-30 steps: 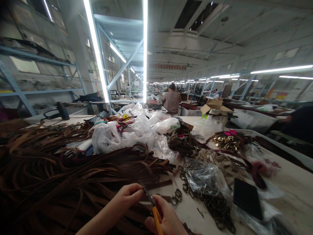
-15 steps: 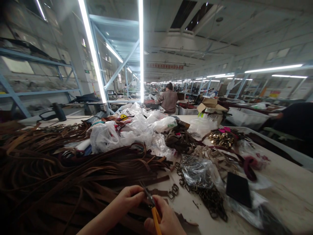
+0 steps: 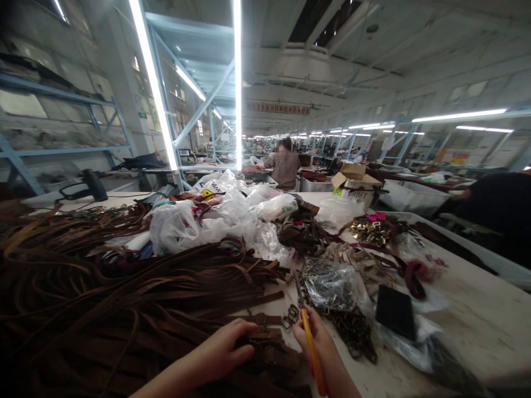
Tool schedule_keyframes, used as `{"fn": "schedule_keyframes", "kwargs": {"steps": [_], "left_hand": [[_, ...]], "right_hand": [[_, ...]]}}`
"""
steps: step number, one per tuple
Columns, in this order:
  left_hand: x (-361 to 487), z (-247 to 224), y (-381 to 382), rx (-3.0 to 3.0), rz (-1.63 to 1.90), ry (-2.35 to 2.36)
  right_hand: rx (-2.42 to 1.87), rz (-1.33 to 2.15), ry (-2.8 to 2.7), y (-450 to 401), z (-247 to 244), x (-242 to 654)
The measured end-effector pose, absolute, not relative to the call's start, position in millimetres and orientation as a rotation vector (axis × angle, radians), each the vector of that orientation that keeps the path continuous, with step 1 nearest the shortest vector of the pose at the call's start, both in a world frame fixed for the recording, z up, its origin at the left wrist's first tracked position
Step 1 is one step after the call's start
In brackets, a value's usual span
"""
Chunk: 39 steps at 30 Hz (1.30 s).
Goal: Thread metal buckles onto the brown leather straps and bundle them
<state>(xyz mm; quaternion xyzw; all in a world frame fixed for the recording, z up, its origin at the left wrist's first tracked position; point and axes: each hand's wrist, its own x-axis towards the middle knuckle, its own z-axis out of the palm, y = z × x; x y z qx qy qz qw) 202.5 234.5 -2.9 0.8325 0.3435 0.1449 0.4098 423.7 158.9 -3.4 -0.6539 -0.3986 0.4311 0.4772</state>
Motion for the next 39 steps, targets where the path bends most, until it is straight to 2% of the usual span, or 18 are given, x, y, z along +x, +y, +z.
{"fn": "schedule_keyframes", "kwargs": {"steps": [5, 9, 17, 22, 26, 30, 34, 39], "left_hand": [[170.3, -23.1, 261.8, 2.415, 0.160, 1.201], [157.6, -37.3, 263.9, 2.447, 0.027, 1.194], [177.4, -44.4, 297.4, 2.334, -0.114, 1.239], [189.2, -51.6, 316.3, 2.231, -0.325, 1.233], [188.1, -58.6, 316.4, 2.223, -0.242, 1.273], [185.3, -64.6, 314.3, 2.253, -0.160, 1.295], [188.5, -66.0, 315.4, 2.340, -0.136, 1.304], [199.5, -68.0, 315.3, 2.388, -0.118, 1.402]], "right_hand": [[-1.658, 1.129, -0.982, 171.5, 0.3, 435.8], [-1.705, 0.951, -1.339, 209.9, -9.1, 451.5], [-2.209, 0.379, -1.645, 360.9, -15.2, 467.7], [-2.288, 0.279, -1.574, 461.7, -19.2, 459.1], [-2.249, 0.229, -1.624, 507.6, -28.1, 450.9], [-2.092, 0.220, -1.780, 483.6, -25.4, 437.9], [-1.911, 0.320, -1.920, 391.6, -14.6, 425.3], [-1.768, 0.714, -2.106, 277.1, -32.8, 412.7]]}}
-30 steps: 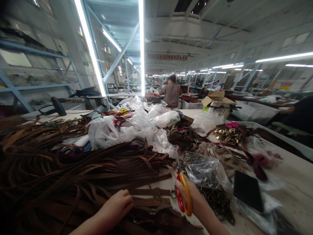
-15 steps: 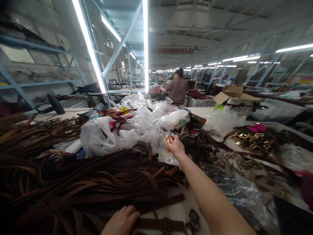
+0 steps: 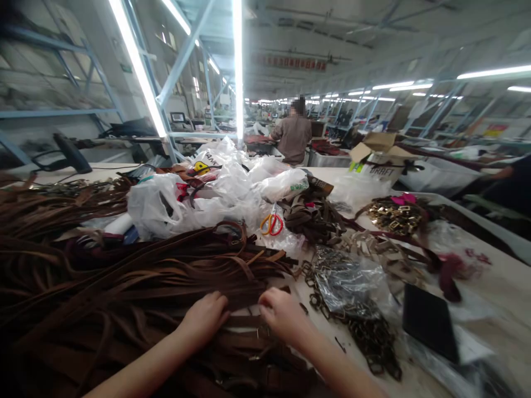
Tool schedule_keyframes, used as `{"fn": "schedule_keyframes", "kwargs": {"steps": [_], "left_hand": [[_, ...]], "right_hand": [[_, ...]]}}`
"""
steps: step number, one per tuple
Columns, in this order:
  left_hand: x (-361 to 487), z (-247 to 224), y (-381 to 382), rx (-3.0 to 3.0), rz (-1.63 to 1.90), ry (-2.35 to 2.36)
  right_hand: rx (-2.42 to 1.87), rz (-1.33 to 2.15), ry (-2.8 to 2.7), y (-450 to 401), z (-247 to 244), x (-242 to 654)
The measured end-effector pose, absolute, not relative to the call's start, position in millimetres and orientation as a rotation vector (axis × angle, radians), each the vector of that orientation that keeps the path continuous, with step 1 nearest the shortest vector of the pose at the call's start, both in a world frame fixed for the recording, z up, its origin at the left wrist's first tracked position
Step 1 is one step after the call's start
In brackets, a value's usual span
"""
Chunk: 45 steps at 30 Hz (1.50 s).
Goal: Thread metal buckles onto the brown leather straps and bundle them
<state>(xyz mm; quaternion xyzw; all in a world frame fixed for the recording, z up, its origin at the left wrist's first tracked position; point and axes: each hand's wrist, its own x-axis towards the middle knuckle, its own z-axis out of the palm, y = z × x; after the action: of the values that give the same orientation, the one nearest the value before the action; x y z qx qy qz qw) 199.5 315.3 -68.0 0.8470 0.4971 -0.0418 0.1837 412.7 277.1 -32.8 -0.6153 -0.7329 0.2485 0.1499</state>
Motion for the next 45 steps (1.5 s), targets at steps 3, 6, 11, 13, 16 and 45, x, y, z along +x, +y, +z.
{"fn": "schedule_keyframes", "kwargs": {"steps": [3, 6, 11, 13, 16, 45], "left_hand": [[201.7, -67.2, 309.2, 2.371, -0.118, 1.428], [197.7, -63.0, 299.7, 2.362, -0.154, 1.376], [195.5, -58.8, 288.8, 2.349, -0.162, 1.299], [204.0, -60.8, 287.0, 2.354, -0.138, 1.277], [227.4, -65.2, 283.2, 2.356, -0.092, 1.207], [278.0, -28.3, 276.7, 1.248, 0.663, 1.035]], "right_hand": [[-1.904, 0.668, -2.121, 242.1, -49.1, 407.0], [-1.936, 0.693, -2.103, 221.5, -52.5, 403.9], [-1.869, 0.823, -2.021, 192.3, -45.0, 400.0], [-1.844, 0.842, -1.973, 184.8, -43.9, 398.9], [-1.802, 0.895, -1.887, 179.7, -44.7, 405.7], [-1.919, 0.786, -1.419, 211.1, -47.9, 448.5]]}}
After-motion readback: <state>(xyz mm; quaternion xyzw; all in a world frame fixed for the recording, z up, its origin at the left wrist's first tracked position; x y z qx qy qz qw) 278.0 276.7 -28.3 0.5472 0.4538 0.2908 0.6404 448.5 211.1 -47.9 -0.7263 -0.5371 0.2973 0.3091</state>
